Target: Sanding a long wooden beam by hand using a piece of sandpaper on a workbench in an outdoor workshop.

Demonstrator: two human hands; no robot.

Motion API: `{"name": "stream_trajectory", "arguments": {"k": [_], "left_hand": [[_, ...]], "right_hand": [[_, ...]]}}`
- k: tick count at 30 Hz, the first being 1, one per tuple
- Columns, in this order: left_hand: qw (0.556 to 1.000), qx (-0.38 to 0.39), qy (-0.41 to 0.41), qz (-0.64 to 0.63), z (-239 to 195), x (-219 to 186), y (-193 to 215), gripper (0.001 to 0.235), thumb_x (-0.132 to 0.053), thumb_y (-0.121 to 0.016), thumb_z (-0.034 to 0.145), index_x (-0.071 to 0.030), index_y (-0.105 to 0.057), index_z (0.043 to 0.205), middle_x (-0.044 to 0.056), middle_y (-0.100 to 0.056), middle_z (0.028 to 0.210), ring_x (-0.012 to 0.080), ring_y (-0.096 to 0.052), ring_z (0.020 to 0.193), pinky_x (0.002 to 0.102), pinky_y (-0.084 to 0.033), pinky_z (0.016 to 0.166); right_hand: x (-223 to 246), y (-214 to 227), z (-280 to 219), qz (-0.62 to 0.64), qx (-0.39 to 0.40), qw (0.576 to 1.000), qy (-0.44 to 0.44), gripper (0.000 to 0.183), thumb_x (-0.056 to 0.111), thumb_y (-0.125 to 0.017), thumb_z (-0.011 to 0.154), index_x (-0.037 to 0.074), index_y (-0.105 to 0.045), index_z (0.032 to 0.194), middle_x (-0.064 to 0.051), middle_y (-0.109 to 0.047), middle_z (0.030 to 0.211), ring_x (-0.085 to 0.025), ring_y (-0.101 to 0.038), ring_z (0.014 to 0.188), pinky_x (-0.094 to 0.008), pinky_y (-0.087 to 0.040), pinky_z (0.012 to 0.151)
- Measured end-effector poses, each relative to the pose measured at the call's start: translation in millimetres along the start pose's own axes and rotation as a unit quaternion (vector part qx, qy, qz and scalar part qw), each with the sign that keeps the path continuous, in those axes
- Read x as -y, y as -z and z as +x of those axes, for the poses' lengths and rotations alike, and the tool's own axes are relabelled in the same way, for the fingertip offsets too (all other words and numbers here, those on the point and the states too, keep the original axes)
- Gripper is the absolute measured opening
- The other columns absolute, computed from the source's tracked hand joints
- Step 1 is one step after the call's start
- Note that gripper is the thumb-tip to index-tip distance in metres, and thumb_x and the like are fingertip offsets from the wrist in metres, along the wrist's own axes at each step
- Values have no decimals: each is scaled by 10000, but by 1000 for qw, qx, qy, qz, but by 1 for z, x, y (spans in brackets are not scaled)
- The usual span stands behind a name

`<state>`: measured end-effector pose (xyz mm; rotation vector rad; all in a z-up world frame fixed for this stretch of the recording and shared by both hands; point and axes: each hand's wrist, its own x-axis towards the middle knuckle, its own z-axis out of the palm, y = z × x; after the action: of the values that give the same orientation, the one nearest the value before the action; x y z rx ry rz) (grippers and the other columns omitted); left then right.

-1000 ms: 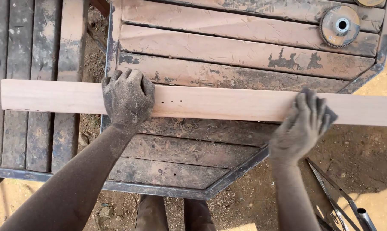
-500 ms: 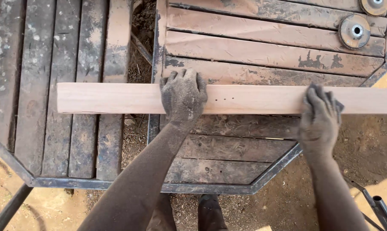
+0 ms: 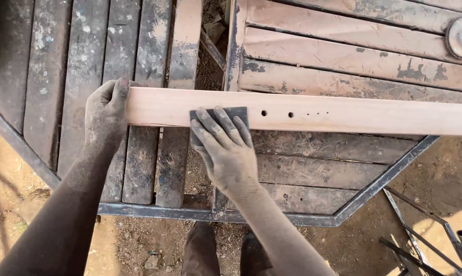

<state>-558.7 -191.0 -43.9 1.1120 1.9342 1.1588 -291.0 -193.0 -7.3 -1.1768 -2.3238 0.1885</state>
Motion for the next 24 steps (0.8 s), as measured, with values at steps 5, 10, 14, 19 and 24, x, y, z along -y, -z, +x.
{"name": "stream_trajectory", "arguments": {"k": [5, 10, 14, 19, 24], "left_hand": [[976, -46, 80, -196, -16, -18, -18, 392, -403, -455, 1122, -153, -749, 1188, 21, -732, 1090, 71, -628, 1029, 224, -534, 971], [968, 1, 98, -230, -3, 10, -5, 387, -409, -542, 1061, -107, -765, 1156, -35, -738, 1050, 33, -613, 912, 181, -492, 768], [978, -66, 50, -194, -3, 10, -12, 147, -235, -677, 1046, -172, -799, 1098, 9, -751, 1023, 67, -618, 987, 259, -531, 938], [976, -96, 25, -194, -3, 8, -16, 150, -220, -684, 1024, -137, -803, 1063, 56, -748, 979, 97, -596, 976, 317, -522, 925], [981, -163, -87, -61, -8, 7, -18, 129, -119, -619, 1071, -88, -744, 1074, 173, -718, 986, 377, -677, 973, 478, -529, 882]], "right_hand": [[-164, 101, -53, -95, 6, 988, -121, 404, 363, -514, 1107, 157, -649, 1427, -73, -567, 1519, -338, -412, 1456, -463, -255, 1194], [-186, 78, -58, -209, -80, 949, -223, 421, 225, -508, 1137, -19, -661, 1444, -191, -590, 1505, -434, -480, 1389, -529, -281, 1144], [-19, -16, 9, -143, -62, 978, -141, 436, 336, -509, 1076, 98, -648, 1414, -132, -544, 1521, -414, -434, 1416, -502, -225, 1176], [43, -39, 45, -62, -26, 998, -9, 438, 314, -629, 987, 156, -635, 1395, -63, -537, 1532, -332, -464, 1434, -488, -293, 1189], [-111, 48, 6, -76, 20, 995, -67, 416, 301, -515, 1100, 112, -638, 1450, -131, -595, 1488, -377, -481, 1407, -476, -320, 1160]]}}
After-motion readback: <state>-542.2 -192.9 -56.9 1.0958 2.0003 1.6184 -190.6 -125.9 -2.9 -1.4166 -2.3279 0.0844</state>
